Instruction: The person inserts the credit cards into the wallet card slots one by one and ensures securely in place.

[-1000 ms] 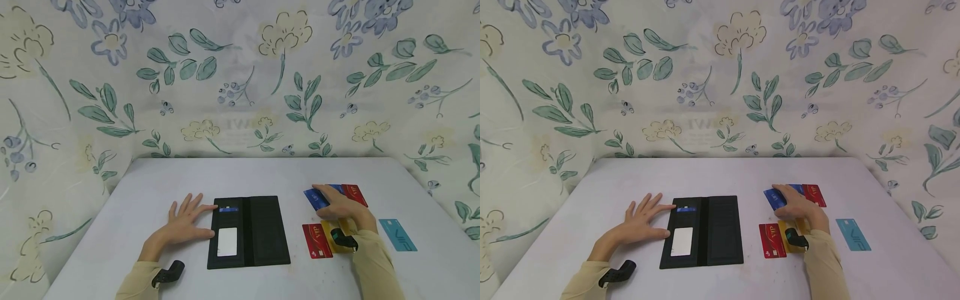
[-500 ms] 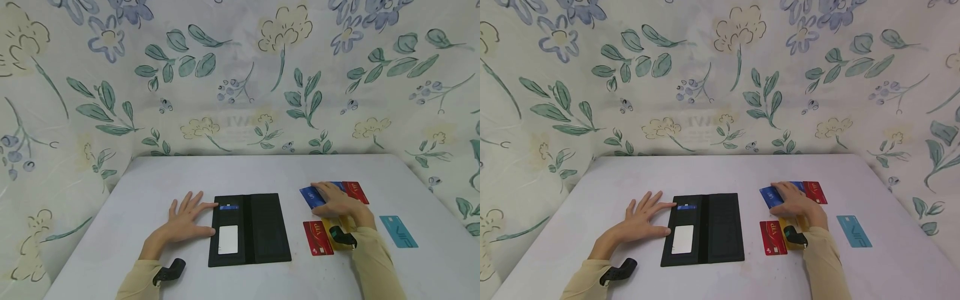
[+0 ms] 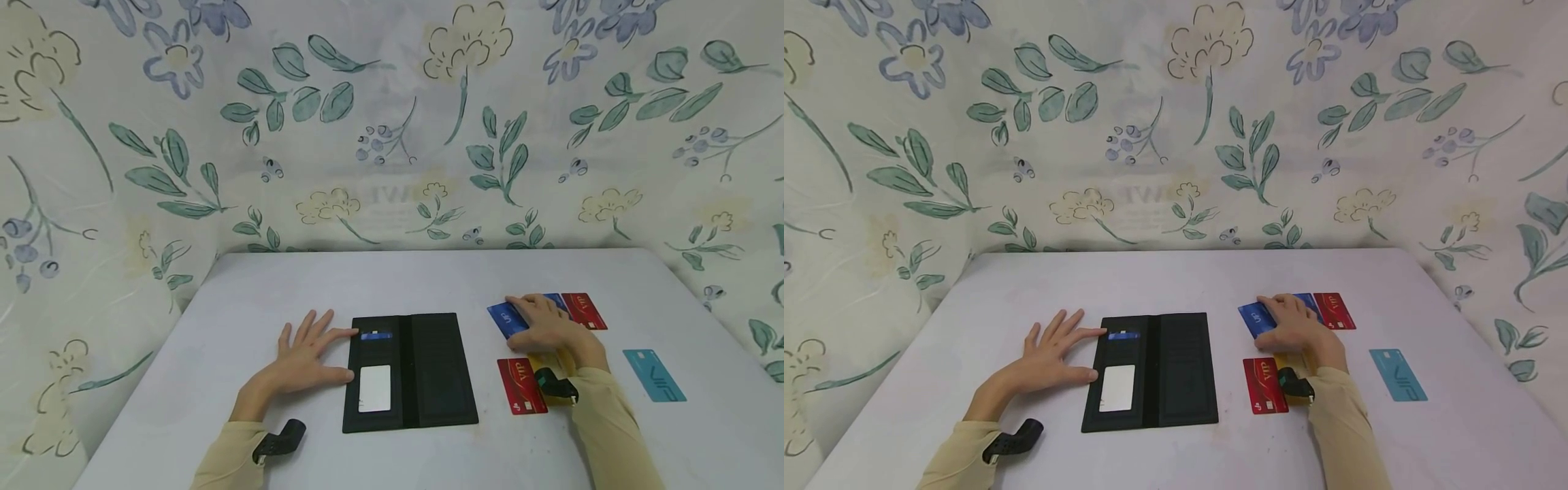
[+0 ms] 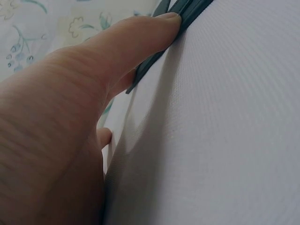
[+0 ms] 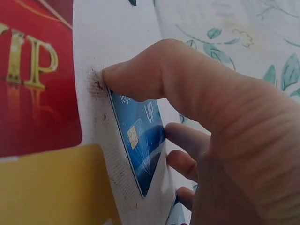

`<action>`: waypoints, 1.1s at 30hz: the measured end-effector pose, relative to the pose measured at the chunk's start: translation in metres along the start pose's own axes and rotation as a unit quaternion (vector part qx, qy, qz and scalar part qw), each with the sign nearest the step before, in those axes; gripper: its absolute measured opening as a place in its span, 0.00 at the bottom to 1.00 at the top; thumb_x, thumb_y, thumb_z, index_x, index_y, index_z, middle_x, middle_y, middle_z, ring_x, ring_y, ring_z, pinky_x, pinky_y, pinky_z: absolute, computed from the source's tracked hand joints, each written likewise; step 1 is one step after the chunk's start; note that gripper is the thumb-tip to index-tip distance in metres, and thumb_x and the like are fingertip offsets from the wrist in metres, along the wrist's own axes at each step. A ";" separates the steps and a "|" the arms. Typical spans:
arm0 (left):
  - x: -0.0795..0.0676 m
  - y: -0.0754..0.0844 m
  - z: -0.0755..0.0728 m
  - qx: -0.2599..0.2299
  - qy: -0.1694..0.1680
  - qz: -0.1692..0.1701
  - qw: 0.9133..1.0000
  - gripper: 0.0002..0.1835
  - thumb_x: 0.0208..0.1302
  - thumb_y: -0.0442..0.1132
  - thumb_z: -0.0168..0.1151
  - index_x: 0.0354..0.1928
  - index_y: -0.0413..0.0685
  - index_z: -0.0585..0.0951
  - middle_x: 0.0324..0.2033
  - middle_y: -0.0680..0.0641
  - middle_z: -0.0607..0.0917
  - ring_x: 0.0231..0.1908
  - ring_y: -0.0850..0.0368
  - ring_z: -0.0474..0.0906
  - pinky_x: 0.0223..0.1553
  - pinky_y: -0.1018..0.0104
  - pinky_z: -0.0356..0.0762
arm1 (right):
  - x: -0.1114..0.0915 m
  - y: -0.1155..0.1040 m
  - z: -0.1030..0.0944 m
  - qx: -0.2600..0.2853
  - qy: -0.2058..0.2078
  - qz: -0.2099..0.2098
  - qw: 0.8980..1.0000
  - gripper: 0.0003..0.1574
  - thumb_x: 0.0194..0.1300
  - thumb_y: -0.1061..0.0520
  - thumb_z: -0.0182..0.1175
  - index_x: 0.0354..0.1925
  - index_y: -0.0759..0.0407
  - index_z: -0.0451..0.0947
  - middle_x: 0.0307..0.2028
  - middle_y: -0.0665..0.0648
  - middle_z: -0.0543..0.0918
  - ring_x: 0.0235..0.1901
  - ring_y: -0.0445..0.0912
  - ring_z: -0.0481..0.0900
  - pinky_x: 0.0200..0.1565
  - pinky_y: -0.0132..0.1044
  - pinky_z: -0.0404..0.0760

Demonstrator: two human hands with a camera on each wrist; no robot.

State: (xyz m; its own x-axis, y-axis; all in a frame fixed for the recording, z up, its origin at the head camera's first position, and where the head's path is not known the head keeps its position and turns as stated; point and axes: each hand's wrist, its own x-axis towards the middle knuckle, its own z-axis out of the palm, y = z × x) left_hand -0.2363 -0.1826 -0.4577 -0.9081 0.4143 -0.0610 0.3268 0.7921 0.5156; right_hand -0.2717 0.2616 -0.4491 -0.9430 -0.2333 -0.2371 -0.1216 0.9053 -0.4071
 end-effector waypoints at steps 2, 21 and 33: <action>0.000 0.000 0.000 0.001 -0.001 -0.001 1.000 0.40 0.53 0.64 0.68 0.68 0.62 0.71 0.77 0.37 0.49 0.75 0.32 0.30 0.65 0.29 0.18 | 0.000 0.000 0.000 -0.001 0.003 0.001 1.000 0.59 0.49 0.41 0.67 0.74 0.56 0.55 0.68 0.71 0.56 0.65 0.70 0.52 0.64 0.75 0.52; 0.001 0.001 0.000 -0.002 -0.001 -0.003 1.000 0.40 0.53 0.64 0.68 0.68 0.62 0.71 0.77 0.36 0.49 0.75 0.32 0.30 0.65 0.29 0.18 | -0.001 -0.004 0.000 0.045 0.021 0.025 0.998 0.59 0.48 0.35 0.73 0.64 0.66 0.57 0.59 0.70 0.64 0.59 0.66 0.60 0.64 0.70 0.55; 0.001 0.000 0.001 0.004 0.000 -0.003 1.000 0.40 0.53 0.64 0.68 0.68 0.62 0.71 0.77 0.37 0.49 0.75 0.33 0.30 0.66 0.29 0.18 | 0.005 0.000 -0.001 0.079 0.060 0.036 0.994 0.51 0.55 0.44 0.73 0.63 0.66 0.57 0.57 0.71 0.68 0.56 0.65 0.64 0.58 0.66 0.68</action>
State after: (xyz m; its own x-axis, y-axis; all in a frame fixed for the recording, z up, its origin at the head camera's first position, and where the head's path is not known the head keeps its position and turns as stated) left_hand -0.2375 -0.1820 -0.4586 -0.9101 0.4096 -0.0633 0.3235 0.7975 0.5092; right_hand -0.2766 0.2611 -0.4495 -0.9788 -0.1178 -0.1674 -0.0115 0.8482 -0.5295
